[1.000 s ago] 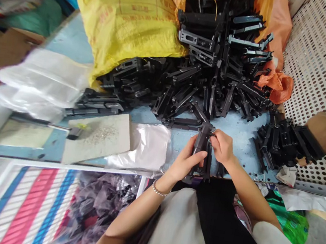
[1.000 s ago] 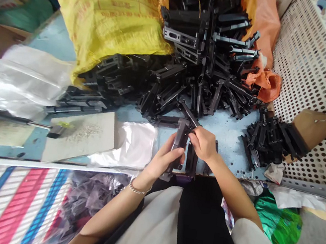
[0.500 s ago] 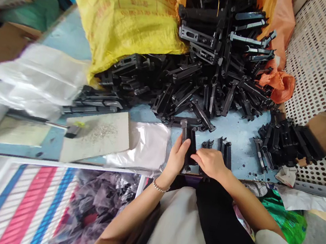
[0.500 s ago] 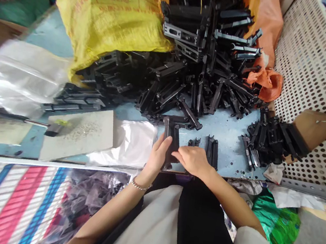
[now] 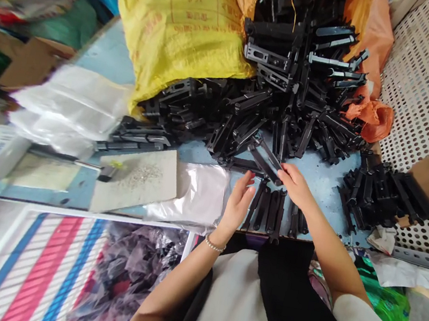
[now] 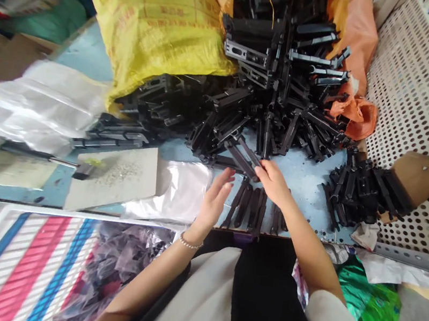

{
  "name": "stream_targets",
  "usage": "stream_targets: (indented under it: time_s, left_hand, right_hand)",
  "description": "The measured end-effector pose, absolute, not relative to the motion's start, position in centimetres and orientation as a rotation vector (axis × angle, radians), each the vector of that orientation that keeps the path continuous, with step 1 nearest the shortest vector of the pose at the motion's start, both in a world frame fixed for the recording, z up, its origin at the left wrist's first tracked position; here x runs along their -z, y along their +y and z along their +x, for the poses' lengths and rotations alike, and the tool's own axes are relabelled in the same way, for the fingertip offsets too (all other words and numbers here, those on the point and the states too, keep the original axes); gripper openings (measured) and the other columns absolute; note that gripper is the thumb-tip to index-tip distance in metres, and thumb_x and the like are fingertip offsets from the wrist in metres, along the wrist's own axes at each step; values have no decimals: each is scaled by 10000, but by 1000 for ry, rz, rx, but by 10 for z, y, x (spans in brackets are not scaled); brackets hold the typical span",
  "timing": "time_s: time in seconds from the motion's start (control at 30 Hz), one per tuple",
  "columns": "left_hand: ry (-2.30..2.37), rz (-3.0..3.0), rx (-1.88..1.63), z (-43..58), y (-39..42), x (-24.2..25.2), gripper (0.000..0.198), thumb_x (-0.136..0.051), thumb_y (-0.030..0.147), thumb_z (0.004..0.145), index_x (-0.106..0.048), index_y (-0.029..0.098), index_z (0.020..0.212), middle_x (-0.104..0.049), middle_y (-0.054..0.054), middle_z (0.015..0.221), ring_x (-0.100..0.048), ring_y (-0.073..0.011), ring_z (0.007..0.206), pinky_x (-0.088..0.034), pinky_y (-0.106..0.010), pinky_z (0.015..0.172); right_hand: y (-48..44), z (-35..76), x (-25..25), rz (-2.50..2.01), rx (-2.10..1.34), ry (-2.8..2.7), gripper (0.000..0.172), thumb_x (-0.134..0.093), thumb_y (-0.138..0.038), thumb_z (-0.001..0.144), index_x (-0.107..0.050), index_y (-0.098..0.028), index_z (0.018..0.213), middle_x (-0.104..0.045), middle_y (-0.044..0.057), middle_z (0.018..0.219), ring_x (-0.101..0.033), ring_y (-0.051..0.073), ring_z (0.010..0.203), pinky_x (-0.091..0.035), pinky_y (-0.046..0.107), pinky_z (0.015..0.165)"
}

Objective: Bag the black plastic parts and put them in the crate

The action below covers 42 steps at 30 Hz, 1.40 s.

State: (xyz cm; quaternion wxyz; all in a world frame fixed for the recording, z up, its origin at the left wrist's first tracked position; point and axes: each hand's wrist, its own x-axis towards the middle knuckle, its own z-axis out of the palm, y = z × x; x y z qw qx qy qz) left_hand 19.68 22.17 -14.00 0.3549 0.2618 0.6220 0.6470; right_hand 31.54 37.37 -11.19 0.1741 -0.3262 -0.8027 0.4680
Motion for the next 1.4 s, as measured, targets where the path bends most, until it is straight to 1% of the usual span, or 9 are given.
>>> stream_targets:
  time_s: [0.1, 0.2, 0.3, 0.43, 0.53, 0.77, 0.97, 1.1, 1.4]
  left_hand:
    - [1131, 390, -1822, 200, 234, 109, 759, -682, 747, 747, -531, 280, 1326, -598, -73, 1352, -630, -191, 1145, -559, -304, 955]
    - [1137, 412, -1708, 210, 234, 87, 603, -799, 640, 712, -613, 216, 1099, -650, -9, 977, -614, -110, 824, -516, -216, 737]
    - [1242, 538, -1611, 222, 227, 84, 578, -841, 566, 707, -608, 204, 1093, -637, 6, 945, -574, -96, 826, -491, -207, 765]
    - [1364, 583, -1595, 229, 224, 89, 618, -803, 547, 756, -566, 229, 1229, -650, -12, 1128, -599, -116, 999, -498, -214, 893]
    - [1362, 433, -1603, 220, 228, 86, 577, -800, 589, 721, -562, 206, 1081, -622, 21, 849, -570, -82, 722, -479, -190, 655]
    - [1302, 159, -1612, 202, 229, 74, 575, -783, 618, 688, -498, 200, 962, -542, 43, 741, -512, -51, 568, -417, -160, 497]
    - [1719, 229, -1645, 176, 207, 123, 592, -721, 597, 732, -454, 239, 1121, -628, -6, 966, -650, -153, 839, -591, -337, 814]
    - [2081, 614, -1374, 178, 198, 164, 510, -590, 498, 856, -594, 147, 1227, -571, -145, 1287, -518, -246, 1271, -385, -501, 1233]
    - [1930, 753, -1539, 195, 209, 157, 810, -511, 709, 869, -425, 182, 1478, -424, -161, 1514, -435, -260, 1410, -353, -506, 1276]
  right_hand:
    - [345, 333, 102, -773, -1755, -2088, 395, -408, -510, 1025, -606, -170, 998, -610, 54, 892, -579, 186, 828, -454, 328, 761]
    - [333, 338, 86, -711, -1240, -2169, 538, -290, -572, 1060, -537, -169, 803, -569, 70, 815, -530, 193, 813, -401, 358, 781]
    - [337, 328, 73, -698, -807, -2172, 592, -241, -637, 1049, -502, -178, 783, -546, 78, 779, -473, 201, 785, -354, 377, 771]
    - [340, 312, 74, -887, -1376, -1944, 661, -287, -787, 966, -403, -188, 711, -465, 38, 669, -429, 159, 644, -345, 326, 637]
    - [331, 315, 84, -807, -1747, -1852, 672, -287, -797, 962, -438, -184, 732, -437, 18, 639, -432, 144, 593, -360, 302, 593]
    - [289, 335, 108, -189, -531, -2396, 397, -363, -365, 1076, -514, -165, 768, -571, 77, 753, -479, 189, 713, -345, 347, 674]
    - [312, 300, 110, -539, -878, -2714, 329, -373, -334, 1091, -620, -161, 959, -639, 70, 951, -580, 185, 921, -421, 308, 799]
    - [357, 254, 117, -733, -384, -2833, 335, -455, -248, 1051, -594, -143, 1337, -578, 139, 1324, -502, 281, 1184, -395, 392, 953]
    - [367, 275, 72, -739, -420, -2927, 221, -535, -266, 1025, -648, -129, 1157, -654, 117, 1089, -550, 263, 1033, -392, 377, 846]
